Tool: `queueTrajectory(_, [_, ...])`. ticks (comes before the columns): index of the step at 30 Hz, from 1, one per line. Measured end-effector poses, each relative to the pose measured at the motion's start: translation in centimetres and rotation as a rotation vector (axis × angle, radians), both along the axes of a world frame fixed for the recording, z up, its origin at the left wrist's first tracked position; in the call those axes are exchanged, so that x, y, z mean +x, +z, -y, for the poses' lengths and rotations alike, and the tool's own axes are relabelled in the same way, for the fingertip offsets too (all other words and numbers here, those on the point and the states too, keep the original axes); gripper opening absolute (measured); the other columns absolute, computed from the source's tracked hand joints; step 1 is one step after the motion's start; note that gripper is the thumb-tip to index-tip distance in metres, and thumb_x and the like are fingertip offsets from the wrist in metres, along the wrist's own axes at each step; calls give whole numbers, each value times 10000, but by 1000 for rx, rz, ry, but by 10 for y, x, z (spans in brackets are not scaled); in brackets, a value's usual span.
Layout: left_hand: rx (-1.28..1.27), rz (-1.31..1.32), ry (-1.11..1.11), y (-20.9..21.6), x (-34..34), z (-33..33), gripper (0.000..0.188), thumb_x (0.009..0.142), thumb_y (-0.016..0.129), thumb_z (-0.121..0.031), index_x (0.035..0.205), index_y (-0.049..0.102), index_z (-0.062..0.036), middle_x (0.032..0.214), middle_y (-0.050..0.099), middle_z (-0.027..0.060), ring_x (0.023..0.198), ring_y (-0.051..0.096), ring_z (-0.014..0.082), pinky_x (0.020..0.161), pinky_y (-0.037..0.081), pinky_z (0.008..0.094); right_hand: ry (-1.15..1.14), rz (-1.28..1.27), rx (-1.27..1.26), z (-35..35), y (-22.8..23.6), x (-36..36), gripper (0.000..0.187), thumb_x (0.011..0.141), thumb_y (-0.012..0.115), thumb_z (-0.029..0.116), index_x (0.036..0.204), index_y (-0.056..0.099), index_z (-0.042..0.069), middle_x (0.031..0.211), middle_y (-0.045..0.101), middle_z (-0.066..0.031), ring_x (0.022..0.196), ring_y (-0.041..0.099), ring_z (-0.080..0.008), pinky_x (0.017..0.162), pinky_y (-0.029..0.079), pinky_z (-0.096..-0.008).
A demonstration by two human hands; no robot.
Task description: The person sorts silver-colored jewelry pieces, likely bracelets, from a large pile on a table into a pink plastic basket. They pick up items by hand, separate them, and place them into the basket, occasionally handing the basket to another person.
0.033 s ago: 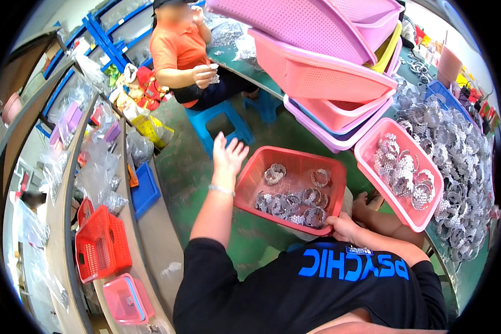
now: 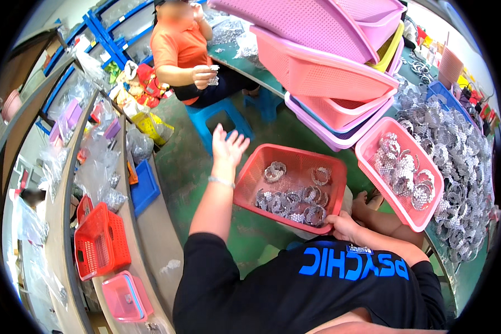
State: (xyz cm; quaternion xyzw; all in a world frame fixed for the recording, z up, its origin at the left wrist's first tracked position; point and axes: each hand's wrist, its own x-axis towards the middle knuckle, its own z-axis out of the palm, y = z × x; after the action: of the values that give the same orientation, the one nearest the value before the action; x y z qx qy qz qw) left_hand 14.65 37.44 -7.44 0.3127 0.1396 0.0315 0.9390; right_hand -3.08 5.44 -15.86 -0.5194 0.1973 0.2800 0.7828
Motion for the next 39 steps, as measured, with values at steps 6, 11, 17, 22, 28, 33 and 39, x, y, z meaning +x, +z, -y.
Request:
queueTrajectory(6, [-81, 71, 104, 27, 48, -19, 897, 774, 612, -386, 1377, 38, -52, 1441, 54, 159, 1330, 76, 343, 1008, 242, 539, 33, -20, -59, -1, 14, 0, 291, 743, 498, -49, 1033, 502, -71, 929, 584, -156, 795, 608, -286, 652, 528, -412])
queueTrajectory(11, [-96, 167, 163, 19, 66, -42, 353, 835, 580, -257, 1079, 466, -29, 1081, 412, 148, 1087, 411, 328, 937, 375, 509, 59, 3, -97, -2, 28, -6, 286, 743, 504, -43, 1027, 504, -80, 935, 586, -157, 797, 609, -278, 639, 519, -389])
queueTrajectory(17, [-104, 288, 124, 11, 62, -57, 199, 887, 457, -88, 1029, 479, 50, 962, 547, 133, 888, 553, 253, 783, 509, 350, 96, 12, -141, -10, 57, -10, 285, 733, 509, -46, 1015, 511, -85, 912, 594, -159, 794, 604, -261, 691, 504, -355])
queueTrajectory(22, [-157, 145, 89, -4, 38, -77, 200, 834, 386, 50, 1006, 481, 88, 949, 546, 171, 805, 569, 245, 677, 533, 303, 66, 106, -24, 0, 22, -15, 320, 751, 499, -15, 1063, 478, -84, 912, 594, -165, 745, 611, -240, 625, 518, -329])
queueTrajectory(28, [-60, -26, 219, -21, -19, -93, 287, 741, 358, 89, 1006, 464, 114, 903, 534, 187, 764, 555, 290, 607, 529, 323, 60, 133, 46, 2, 37, -19, 351, 760, 474, -69, 1109, 448, -98, 1006, 557, -192, 910, 585, -300, 798, 501, -386])
queueTrajectory(33, [-95, -173, 196, -42, -67, -125, 265, 779, 363, 10, 1011, 474, 72, 906, 572, 184, 779, 572, 295, 635, 518, 340, 70, 122, 31, 1, 48, -23, 343, 753, 479, -73, 1095, 467, -87, 1003, 563, -178, 910, 581, -293, 797, 497, -389])
queueTrajectory(39, [99, -350, 137, -67, -108, -145, 299, 875, 344, -211, 1054, 503, -31, 971, 633, 121, 898, 576, 273, 801, 432, 432, 37, 103, 53, 2, 39, -22, 318, 739, 506, -63, 1055, 526, -30, 943, 584, -129, 834, 588, -265, 730, 500, -381])
